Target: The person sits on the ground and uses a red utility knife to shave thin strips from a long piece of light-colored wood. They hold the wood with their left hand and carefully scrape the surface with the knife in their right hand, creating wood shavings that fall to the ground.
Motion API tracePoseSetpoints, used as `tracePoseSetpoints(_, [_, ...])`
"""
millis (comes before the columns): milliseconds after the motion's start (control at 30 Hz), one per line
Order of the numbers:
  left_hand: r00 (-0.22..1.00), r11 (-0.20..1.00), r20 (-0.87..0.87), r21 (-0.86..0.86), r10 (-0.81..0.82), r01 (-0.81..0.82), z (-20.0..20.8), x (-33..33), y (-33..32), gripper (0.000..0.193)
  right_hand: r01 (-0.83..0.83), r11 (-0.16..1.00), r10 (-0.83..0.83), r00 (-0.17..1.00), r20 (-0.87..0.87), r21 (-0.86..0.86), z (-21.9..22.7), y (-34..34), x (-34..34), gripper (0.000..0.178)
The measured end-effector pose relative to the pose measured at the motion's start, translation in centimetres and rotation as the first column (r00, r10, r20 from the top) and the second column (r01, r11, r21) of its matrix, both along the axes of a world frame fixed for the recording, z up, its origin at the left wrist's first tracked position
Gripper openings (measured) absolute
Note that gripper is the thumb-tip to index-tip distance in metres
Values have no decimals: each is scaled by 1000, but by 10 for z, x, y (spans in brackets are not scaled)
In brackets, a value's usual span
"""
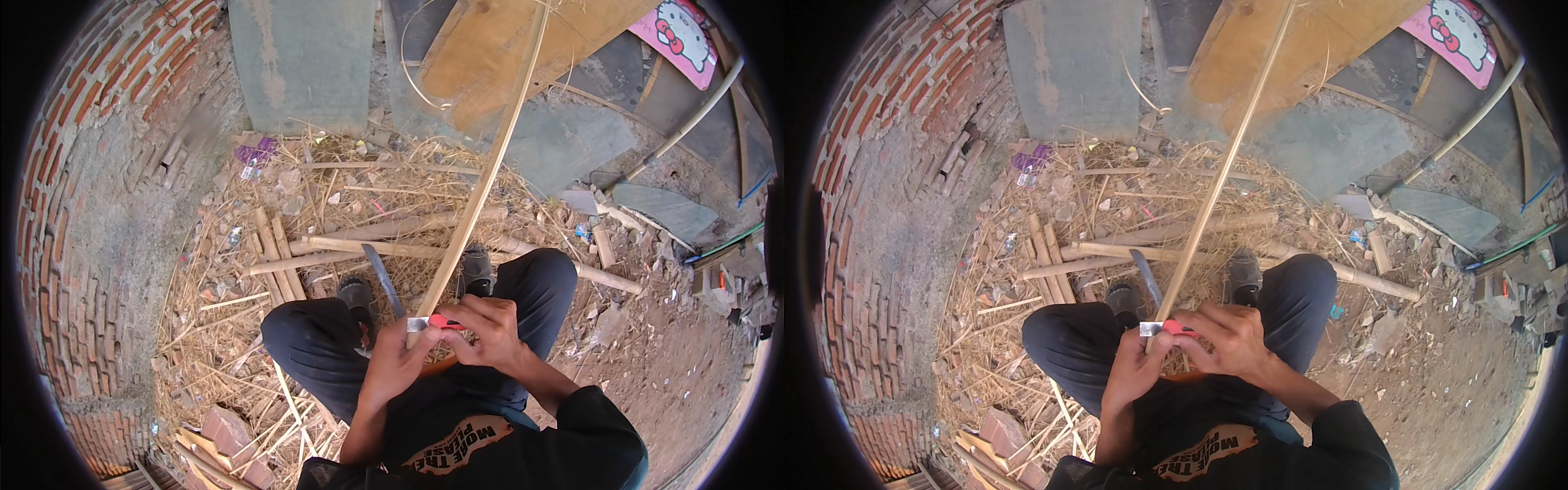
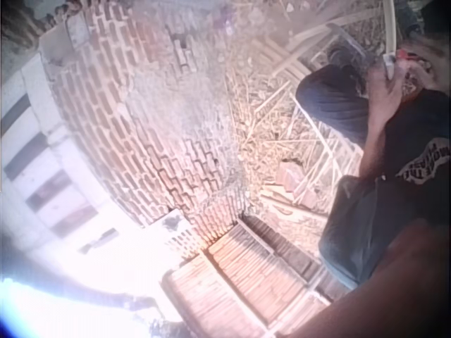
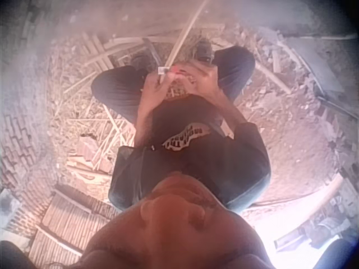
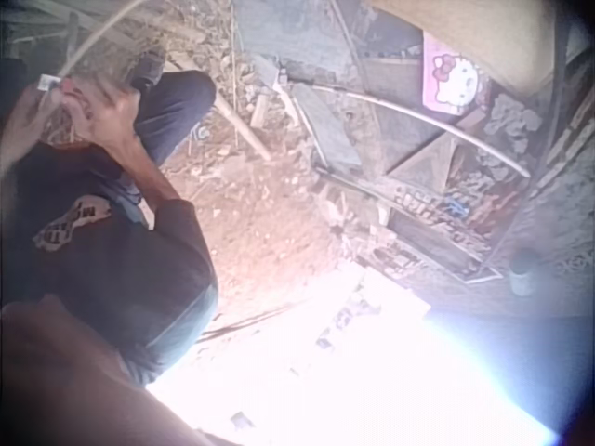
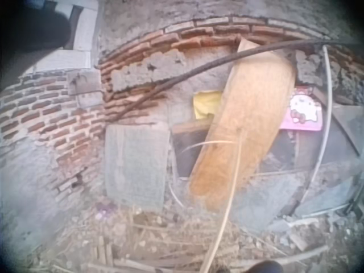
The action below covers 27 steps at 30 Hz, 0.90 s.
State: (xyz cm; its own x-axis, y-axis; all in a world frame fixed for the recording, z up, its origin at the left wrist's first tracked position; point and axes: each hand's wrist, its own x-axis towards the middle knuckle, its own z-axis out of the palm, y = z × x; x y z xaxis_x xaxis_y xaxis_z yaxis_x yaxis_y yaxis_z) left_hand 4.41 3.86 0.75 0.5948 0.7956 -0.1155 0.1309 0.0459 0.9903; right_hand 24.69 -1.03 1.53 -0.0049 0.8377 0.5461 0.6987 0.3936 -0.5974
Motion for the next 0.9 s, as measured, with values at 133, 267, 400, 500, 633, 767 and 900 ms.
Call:
tracePoseSetpoints(133, [998,995,-63,95,30,-24,5,-1,-1,34,1,1000,-1,1000,17,1,3,1,0,33])
tracePoseSetpoints(267, [991,995,-130,96,35,-22,15,-1,-1,36,9,1000,-9,998,54,-6,9,1,2,31])
tracePoseSetpoints(400, [987,992,-153,123,42,-23,13,0,-4,38,108,994,-108,994,31,6,8,2,16,30])
tracePoseSetpoints(500, [964,984,-255,176,74,-29,12,-7,-13,39,179,984,-178,983,-54,11,15,15,35,28])
tracePoseSetpoints(633, [970,994,-228,87,79,-60,11,-11,-17,41,141,990,-140,990,24,-28,17,17,42,25])
tracePoseSetpoints(767, [942,997,-331,67,54,-34,14,-17,-22,40,239,971,-239,969,-59,0,18,27,58,26])
tracePoseSetpoints(900, [945,996,-321,82,64,-40,6,-26,-34,39,263,965,-264,963,-53,-23,26,39,78,21])
